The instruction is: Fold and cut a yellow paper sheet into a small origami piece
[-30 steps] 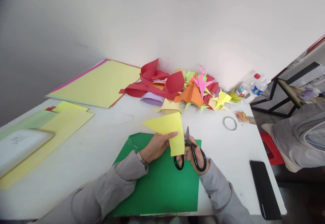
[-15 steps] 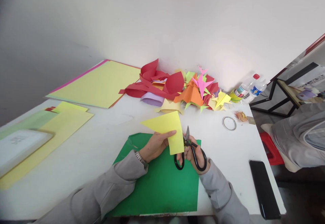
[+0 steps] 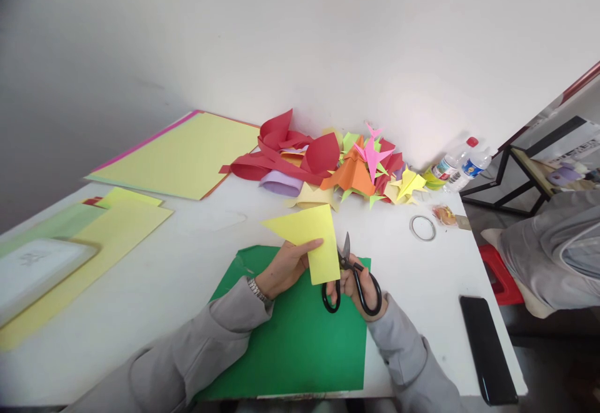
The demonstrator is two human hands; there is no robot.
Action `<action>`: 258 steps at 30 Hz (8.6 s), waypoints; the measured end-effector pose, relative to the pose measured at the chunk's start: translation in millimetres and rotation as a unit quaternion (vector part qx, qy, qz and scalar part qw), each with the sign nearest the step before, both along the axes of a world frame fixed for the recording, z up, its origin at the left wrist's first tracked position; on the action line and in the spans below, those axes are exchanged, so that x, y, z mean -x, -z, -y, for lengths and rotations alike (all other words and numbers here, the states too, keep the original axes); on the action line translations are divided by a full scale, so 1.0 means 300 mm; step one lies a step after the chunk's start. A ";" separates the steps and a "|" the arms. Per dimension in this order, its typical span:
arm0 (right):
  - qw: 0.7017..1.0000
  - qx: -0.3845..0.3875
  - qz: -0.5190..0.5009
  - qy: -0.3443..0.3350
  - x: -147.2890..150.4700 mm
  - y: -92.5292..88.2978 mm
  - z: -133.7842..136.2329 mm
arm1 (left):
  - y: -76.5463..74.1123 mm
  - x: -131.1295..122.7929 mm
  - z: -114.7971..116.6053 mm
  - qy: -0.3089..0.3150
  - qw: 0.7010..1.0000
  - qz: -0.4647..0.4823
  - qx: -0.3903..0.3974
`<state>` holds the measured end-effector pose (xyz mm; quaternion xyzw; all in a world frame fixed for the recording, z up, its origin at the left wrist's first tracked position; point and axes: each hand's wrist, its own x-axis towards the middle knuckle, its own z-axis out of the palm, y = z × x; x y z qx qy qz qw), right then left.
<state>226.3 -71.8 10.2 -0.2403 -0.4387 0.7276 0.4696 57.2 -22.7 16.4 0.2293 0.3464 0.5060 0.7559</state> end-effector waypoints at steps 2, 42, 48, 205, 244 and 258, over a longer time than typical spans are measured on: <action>1.000 0.008 -0.016 0.003 0.001 -0.008 0.000 | -0.004 0.008 -0.008 -0.010 1.000 0.015 0.003; 0.984 0.131 -0.053 -0.105 -0.034 -0.002 0.001 | -0.017 0.042 -0.026 -0.057 0.998 -0.042 -0.001; 0.977 0.142 -0.076 -0.141 -0.056 0.004 -0.005 | -0.016 0.061 -0.034 -0.023 0.998 -0.053 -0.006; 0.990 0.080 -0.022 -0.115 -0.056 0.000 -0.013 | -0.008 0.030 -0.008 0.029 0.999 -0.007 0.031; 0.984 0.148 -0.018 -0.099 -0.047 -0.034 -0.014 | -0.012 -0.020 0.055 0.050 0.998 -0.018 0.041; 0.986 0.148 -0.047 -0.059 -0.036 -0.032 -0.005 | -0.021 -0.021 0.058 0.044 0.999 -0.008 0.029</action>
